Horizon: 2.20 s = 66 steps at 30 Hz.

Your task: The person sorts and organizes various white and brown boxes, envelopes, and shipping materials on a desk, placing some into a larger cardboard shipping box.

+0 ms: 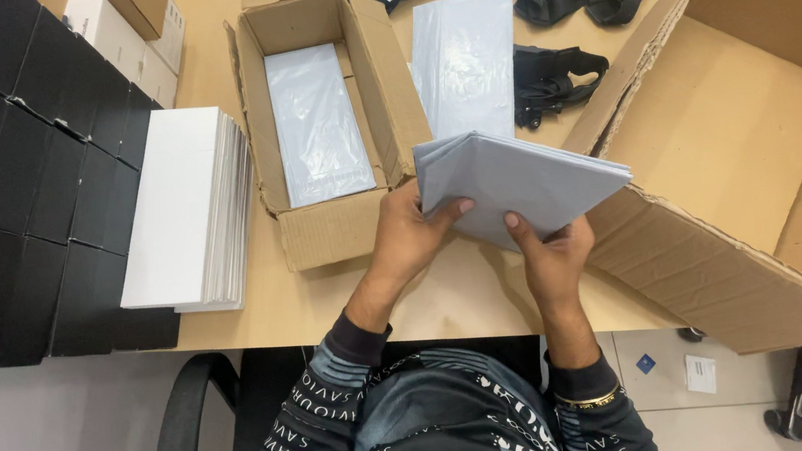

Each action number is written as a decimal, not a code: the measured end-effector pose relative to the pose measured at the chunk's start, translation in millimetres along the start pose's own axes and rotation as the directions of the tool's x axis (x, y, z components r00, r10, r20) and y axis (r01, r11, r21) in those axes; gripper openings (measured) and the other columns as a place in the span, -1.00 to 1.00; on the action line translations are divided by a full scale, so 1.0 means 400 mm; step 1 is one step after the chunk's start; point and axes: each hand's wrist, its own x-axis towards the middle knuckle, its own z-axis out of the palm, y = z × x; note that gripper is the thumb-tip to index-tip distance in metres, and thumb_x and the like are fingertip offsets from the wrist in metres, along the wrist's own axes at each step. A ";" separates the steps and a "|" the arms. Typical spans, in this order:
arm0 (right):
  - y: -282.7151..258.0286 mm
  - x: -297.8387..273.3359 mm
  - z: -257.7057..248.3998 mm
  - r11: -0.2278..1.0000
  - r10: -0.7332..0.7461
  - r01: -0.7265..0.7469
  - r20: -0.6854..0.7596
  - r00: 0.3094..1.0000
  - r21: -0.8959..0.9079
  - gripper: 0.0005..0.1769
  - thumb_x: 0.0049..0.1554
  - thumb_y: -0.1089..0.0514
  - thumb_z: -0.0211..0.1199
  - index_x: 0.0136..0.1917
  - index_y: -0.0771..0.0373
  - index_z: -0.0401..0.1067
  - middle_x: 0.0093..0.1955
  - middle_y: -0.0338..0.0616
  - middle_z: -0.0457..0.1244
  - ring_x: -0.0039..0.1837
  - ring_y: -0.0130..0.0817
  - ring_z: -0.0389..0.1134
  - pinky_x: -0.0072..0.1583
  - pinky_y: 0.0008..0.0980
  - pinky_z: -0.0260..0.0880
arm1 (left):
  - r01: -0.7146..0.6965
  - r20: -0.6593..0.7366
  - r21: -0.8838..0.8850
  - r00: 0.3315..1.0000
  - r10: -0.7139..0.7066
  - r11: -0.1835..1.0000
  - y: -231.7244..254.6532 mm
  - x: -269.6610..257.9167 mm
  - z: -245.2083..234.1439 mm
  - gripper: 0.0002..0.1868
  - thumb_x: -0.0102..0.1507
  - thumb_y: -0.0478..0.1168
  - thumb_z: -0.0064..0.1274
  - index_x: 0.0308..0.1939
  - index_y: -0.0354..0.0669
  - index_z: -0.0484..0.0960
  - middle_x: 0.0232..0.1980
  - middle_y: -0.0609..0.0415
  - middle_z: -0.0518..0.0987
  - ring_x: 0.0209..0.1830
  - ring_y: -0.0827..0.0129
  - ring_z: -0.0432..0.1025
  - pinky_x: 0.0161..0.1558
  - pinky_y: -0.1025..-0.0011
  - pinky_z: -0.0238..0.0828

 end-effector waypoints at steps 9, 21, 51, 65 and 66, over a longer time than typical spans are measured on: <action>-0.005 0.003 -0.011 0.998 -0.043 0.043 -0.012 0.999 0.047 -0.38 0.14 0.17 0.48 0.35 0.44 0.29 0.24 -0.03 0.30 0.27 -0.33 0.32 0.33 -0.34 0.33 | 0.089 0.025 -0.155 0.996 -0.086 0.984 -0.019 -0.004 -0.022 -0.74 0.23 -0.35 0.23 0.00 -0.35 0.67 -0.14 0.08 0.71 -0.16 0.55 0.54 -0.08 0.53 0.50; 0.035 -0.044 -0.020 0.993 -0.097 0.096 0.003 0.995 0.071 -0.42 0.22 0.18 0.40 0.37 0.45 0.25 0.27 -0.04 0.29 0.29 -0.37 0.32 0.35 -0.39 0.33 | 0.040 0.064 -0.067 0.997 -0.035 0.997 -0.066 -0.041 -0.061 -0.85 0.22 -0.36 0.26 -0.15 -0.33 0.69 -0.32 0.23 0.59 -0.30 0.64 0.36 -0.23 0.55 0.33; -0.105 -0.137 0.130 0.663 0.166 -0.126 0.020 0.986 0.738 -0.44 0.24 0.11 0.34 0.39 0.31 0.18 0.36 -0.07 0.24 0.40 -0.23 0.27 0.44 -0.04 0.25 | -0.357 -0.485 -0.561 0.873 0.054 0.747 -0.073 -0.204 -0.005 -0.59 0.45 -0.17 0.04 0.29 -0.39 0.48 0.26 0.01 0.57 0.28 0.37 0.38 0.41 0.32 0.19; -0.119 0.061 0.025 0.788 -0.065 -0.091 0.229 0.971 0.609 -0.23 0.36 -0.21 0.22 0.54 0.39 0.14 0.44 -0.06 0.22 0.46 -0.25 0.28 0.46 -0.20 0.33 | -0.417 -0.598 -0.264 0.778 0.192 0.870 0.099 -0.166 -0.223 -0.72 0.40 -0.25 0.11 0.11 -0.40 0.62 -0.02 0.04 0.65 0.04 0.43 0.47 0.23 0.46 0.33; -0.130 0.074 0.021 0.809 -0.069 -0.081 0.231 0.970 0.582 -0.20 0.37 -0.22 0.22 0.57 0.40 0.12 0.45 -0.07 0.21 0.47 -0.29 0.27 0.47 -0.27 0.32 | -0.420 -0.609 -0.236 0.766 0.204 0.876 0.104 -0.165 -0.227 -0.73 0.40 -0.26 0.12 0.10 -0.41 0.63 -0.04 0.05 0.64 0.00 0.45 0.47 0.20 0.47 0.34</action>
